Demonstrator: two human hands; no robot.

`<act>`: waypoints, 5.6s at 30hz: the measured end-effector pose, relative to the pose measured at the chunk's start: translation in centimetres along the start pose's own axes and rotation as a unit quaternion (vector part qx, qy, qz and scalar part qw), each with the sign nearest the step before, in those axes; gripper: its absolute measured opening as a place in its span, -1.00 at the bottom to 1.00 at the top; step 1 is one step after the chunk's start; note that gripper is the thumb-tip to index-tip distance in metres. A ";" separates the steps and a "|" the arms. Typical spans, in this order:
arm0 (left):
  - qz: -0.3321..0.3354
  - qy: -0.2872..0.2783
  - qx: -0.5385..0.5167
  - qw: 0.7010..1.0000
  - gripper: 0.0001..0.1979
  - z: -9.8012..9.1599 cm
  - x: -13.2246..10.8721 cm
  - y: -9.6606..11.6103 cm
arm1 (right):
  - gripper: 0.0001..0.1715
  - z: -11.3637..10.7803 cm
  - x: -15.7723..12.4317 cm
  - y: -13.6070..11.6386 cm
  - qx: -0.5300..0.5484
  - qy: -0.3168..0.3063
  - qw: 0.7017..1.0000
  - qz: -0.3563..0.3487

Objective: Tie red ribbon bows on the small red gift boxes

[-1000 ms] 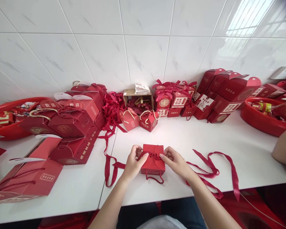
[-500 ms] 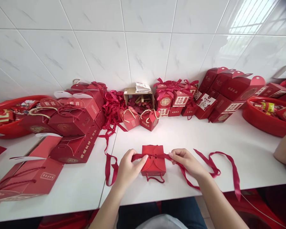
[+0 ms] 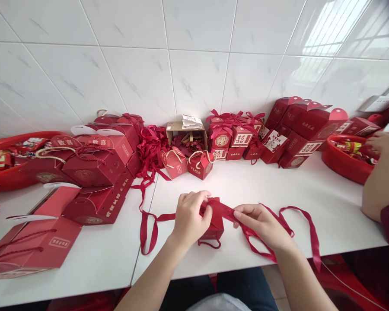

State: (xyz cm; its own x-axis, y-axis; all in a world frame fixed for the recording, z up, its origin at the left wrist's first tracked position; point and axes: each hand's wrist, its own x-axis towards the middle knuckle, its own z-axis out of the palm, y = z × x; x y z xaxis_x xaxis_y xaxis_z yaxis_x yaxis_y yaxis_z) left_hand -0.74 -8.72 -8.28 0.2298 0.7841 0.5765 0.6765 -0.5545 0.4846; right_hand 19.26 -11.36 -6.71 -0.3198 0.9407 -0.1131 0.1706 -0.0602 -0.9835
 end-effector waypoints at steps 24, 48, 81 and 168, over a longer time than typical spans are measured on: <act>-0.330 -0.179 -0.296 0.878 -0.67 -1.2 -1.4 -5.5 | -0.71 4.6 3.6 2.5 -0.026 0.058 0.987 -0.150; -0.153 -0.238 -0.330 0.900 -0.59 -3.1 7.3 0.5 | -0.64 6.5 3.8 2.1 -0.146 0.170 0.959 -0.172; -0.191 0.005 -0.331 0.924 -0.93 1.5 -2.8 -2.5 | -0.82 7.1 3.3 3.9 -0.110 0.241 0.954 -0.140; -0.105 -0.289 -0.148 0.940 -0.78 -3.6 2.0 -1.5 | -0.49 0.0 4.3 0.7 -0.302 -0.125 0.900 -0.289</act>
State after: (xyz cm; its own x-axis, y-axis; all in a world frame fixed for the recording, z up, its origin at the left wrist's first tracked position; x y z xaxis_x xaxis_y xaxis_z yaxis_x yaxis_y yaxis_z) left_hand -3.77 -7.31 -5.46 0.5131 0.8576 0.0348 0.5448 -0.3567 0.7589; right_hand 17.95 -7.38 -7.86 -0.7042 0.6474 0.2914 0.3588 0.6787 -0.6408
